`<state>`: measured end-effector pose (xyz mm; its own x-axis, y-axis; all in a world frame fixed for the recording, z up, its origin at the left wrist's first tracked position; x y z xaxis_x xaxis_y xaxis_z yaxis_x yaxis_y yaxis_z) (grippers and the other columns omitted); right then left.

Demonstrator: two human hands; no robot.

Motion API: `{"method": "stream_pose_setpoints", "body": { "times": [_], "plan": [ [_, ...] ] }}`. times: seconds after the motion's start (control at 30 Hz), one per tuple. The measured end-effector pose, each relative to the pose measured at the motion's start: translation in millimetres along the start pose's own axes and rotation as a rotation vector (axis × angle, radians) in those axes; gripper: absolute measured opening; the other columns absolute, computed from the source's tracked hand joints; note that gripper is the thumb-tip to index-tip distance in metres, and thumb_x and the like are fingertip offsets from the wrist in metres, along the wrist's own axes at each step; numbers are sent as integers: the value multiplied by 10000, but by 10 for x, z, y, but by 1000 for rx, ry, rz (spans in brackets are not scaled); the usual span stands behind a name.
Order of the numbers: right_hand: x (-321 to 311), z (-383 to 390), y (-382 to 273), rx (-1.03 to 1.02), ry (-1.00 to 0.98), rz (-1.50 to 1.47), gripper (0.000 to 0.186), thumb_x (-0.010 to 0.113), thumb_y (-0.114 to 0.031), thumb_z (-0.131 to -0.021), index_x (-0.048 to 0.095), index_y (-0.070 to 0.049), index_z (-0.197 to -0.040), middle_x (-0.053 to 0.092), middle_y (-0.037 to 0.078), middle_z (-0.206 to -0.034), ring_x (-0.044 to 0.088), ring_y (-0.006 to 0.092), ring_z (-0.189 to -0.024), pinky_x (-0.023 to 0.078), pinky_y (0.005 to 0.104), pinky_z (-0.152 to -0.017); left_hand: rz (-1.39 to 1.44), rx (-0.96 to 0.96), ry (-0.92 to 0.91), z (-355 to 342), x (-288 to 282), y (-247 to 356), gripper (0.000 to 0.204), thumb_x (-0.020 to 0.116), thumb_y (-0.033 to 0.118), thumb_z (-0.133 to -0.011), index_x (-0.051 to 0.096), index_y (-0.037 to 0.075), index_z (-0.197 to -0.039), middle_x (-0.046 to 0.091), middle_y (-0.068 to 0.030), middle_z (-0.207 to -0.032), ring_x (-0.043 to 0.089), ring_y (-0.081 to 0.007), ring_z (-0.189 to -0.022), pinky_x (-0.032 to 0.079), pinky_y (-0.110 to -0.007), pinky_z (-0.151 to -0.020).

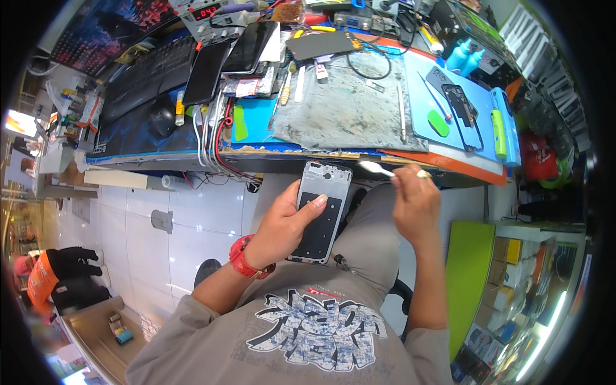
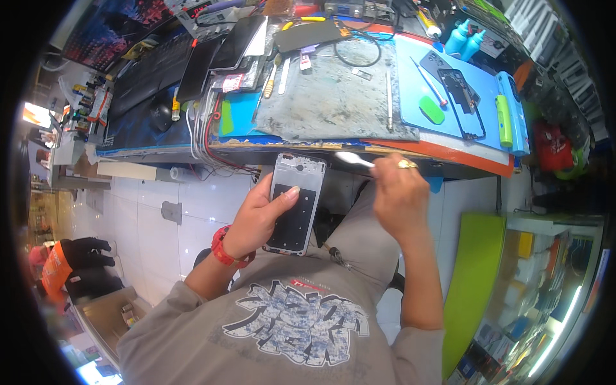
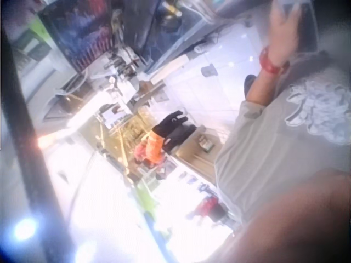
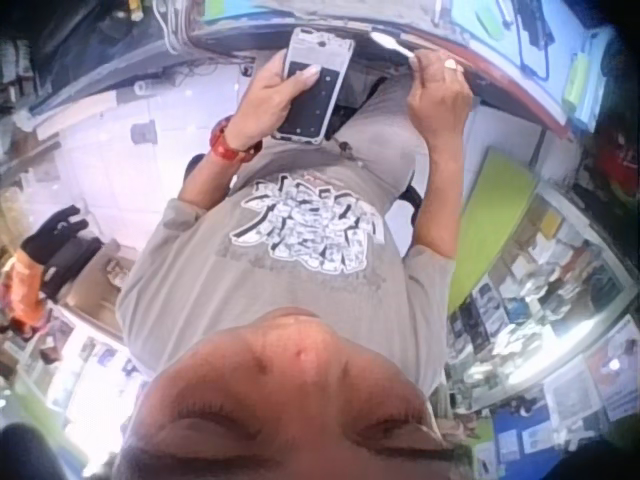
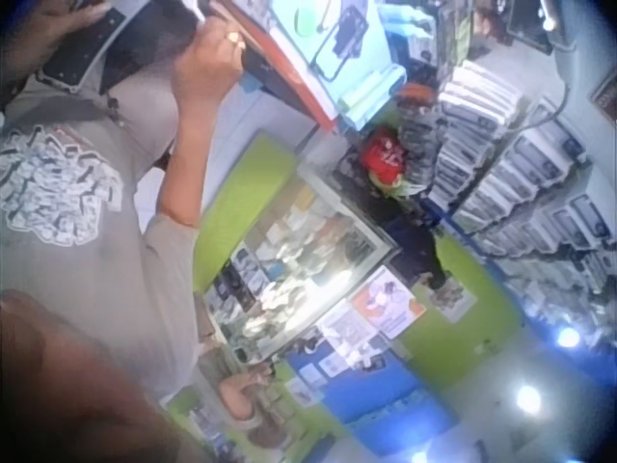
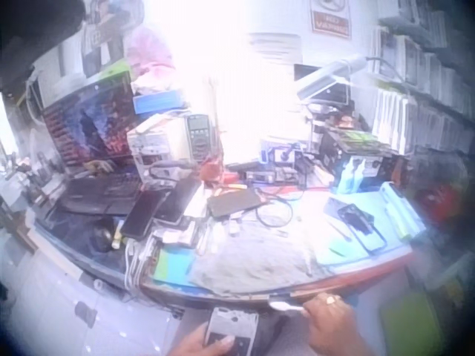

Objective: The person cleans the internal chassis and components of a disassembled smartphone using a white cleaning tool and a small brush.

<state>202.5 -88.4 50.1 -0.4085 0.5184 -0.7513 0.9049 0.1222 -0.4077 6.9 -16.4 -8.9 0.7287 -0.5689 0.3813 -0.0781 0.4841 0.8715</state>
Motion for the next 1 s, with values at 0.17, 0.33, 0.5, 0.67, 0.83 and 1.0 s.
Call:
{"method": "stream_pose_setpoints", "body": {
  "times": [0.17,0.33,0.5,0.67,0.83,1.0],
  "plan": [
    [55,-14,-233,147,-15,-28,54,654,-60,-962,614,-77,-994,623,127,-884,627,368,-768,491,492,-670,16,-99,-19,21,-6,-89,358,605,164,-1095,534,-9,-1400,693,-58,-1217,656,-88,-1045,552,-283,-928],
    [44,161,85,147,-108,177,38,644,-59,-969,611,-73,-984,613,123,-895,639,358,-788,488,490,-658,41,-65,1,30,-6,-76,344,607,167,-1095,540,-8,-1383,693,-56,-1202,667,-85,-1030,566,-274,-887],
    [-159,243,163,297,-45,-14,20,637,-72,-982,620,-63,-977,622,132,-900,635,371,-772,486,494,-662,44,-99,-9,33,-22,-115,341,610,169,-1093,545,-3,-1379,692,-53,-1197,667,-82,-1018,566,-263,-871],
    [301,-143,-497,-7,-93,19,83,677,-62,-924,611,-82,-970,612,104,-899,643,322,-754,507,447,-629,16,-109,-30,55,120,-309,326,602,170,-1096,549,4,-1371,691,-49,-1177,667,-81,-1013,568,-265,-861],
    [154,47,-191,4,-127,124,75,677,-53,-924,610,-81,-942,610,89,-900,641,308,-736,505,435,-618,39,-75,48,79,-76,-133,322,608,167,-1087,555,-2,-1356,705,-57,-1160,691,-92,-974,581,-269,-833],
    [-67,312,138,232,-105,11,63,675,-69,-954,615,-67,-934,632,110,-909,635,330,-729,487,449,-630,-9,-162,24,102,-137,-134,362,621,190,-1078,560,3,-1382,716,-58,-1160,698,-99,-995,574,-257,-857]
  ]
}}
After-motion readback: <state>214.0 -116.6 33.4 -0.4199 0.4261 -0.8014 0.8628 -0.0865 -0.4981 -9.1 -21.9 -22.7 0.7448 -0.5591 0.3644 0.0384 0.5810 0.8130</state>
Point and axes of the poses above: each hand's wrist, its own z-axis away from the middle knuckle, its own x-axis out of the palm, y = z × x, the point moved 9 cm from there along -z, towards the middle knuckle
